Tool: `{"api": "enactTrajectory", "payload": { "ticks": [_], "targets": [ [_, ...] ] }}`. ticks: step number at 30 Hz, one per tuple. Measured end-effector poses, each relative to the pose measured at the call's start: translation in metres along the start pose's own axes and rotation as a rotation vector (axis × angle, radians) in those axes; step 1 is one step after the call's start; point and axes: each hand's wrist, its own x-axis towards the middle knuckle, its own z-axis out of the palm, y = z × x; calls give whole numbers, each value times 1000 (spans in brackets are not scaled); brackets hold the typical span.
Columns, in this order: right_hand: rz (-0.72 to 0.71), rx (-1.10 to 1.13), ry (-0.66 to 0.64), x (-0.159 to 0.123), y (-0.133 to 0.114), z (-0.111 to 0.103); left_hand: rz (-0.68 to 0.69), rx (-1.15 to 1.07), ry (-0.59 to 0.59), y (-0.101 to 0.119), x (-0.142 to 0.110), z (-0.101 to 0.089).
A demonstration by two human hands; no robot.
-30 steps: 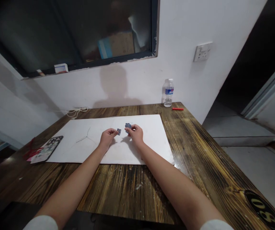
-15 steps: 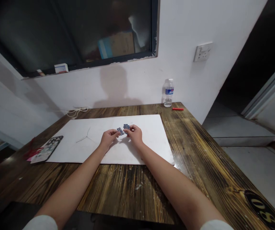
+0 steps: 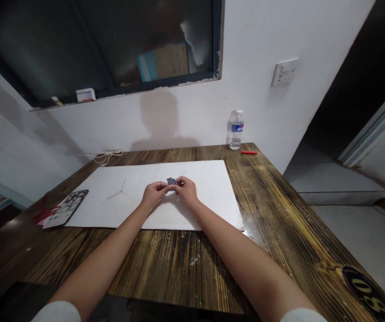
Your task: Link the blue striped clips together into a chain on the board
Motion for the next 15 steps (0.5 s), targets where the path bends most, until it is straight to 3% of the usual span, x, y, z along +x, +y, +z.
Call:
{"api": "enactTrajectory", "payload": {
  "ticks": [8, 12, 15],
  "targets": [
    [30, 15, -15, -2, -3, 1, 16, 61, 8, -3, 1, -2],
    [12, 83, 146, 1, -4, -2, 47, 221, -17, -7, 2, -3],
    [-17, 117, 306, 5, -6, -8, 183, 419, -23, -10, 3, -1]
  ]
}}
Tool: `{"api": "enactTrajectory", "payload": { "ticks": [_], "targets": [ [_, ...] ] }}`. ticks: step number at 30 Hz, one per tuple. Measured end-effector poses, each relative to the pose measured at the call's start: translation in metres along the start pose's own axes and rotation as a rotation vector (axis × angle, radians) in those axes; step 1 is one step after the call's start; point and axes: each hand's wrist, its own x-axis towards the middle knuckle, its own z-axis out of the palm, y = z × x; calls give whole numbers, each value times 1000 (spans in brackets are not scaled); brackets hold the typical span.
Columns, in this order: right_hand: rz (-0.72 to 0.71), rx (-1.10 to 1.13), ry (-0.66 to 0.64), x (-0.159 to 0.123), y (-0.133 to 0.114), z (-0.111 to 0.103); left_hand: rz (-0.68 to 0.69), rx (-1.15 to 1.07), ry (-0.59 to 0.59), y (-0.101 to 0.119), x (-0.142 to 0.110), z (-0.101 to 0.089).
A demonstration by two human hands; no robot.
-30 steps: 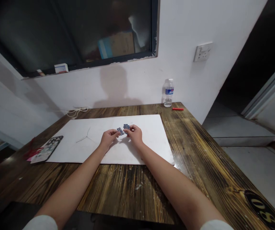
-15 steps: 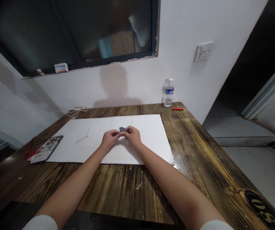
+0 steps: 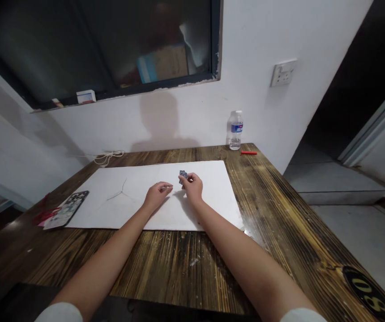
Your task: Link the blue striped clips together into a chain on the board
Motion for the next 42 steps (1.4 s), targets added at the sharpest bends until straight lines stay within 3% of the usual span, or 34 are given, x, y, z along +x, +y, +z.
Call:
{"api": "enactTrajectory", "payload": {
  "ticks": [3, 6, 13, 24, 31, 36, 42],
  "targets": [
    [-14, 10, 116, 5, -3, -5, 111, 252, -47, 0, -1, 4],
    [-14, 1, 189, 9, -3, -9, 118, 435, -140, 5, -3, 6],
    [46, -37, 311, 17, 8, -15, 123, 546, -245, 14, 3, -1],
    [80, -50, 313, 21, 10, -15, 119, 650, -244, 20, 36, -2],
    [63, -30, 296, 23, 7, -12, 71, 783, -251, 23, 61, 21],
    [66, -55, 289, 24, 6, -13, 138, 815, -239, 17, 64, 35],
    [82, -70, 291, 23, 7, -13, 184, 713, -159, 7, 62, 34]
  ]
}}
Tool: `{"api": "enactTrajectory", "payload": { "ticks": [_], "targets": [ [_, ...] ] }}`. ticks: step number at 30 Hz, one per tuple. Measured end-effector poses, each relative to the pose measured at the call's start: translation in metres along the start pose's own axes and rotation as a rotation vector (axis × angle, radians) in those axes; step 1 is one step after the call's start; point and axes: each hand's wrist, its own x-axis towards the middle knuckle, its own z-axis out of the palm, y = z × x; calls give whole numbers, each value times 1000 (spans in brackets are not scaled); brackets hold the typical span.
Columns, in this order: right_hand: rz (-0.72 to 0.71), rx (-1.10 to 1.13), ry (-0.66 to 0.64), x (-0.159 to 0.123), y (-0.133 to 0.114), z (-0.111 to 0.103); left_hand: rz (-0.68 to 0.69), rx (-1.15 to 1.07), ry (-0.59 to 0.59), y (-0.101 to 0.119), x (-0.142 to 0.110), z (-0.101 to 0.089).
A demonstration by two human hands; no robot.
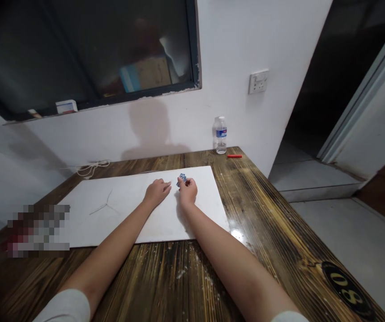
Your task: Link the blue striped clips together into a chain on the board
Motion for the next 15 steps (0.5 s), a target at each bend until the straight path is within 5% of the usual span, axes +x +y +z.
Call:
{"api": "enactTrajectory", "payload": {
  "ticks": [3, 9, 15],
  "targets": [
    [11, 10, 4, 0, 0, 0, 50, -80, 60, 0, 0, 1],
    [-15, -22, 3, 1, 4, 1, 55, -115, -75, 1, -2, -6],
    [-49, -31, 1, 1, 5, 0, 26, -301, -50, -2, -6, -7]
  ]
}}
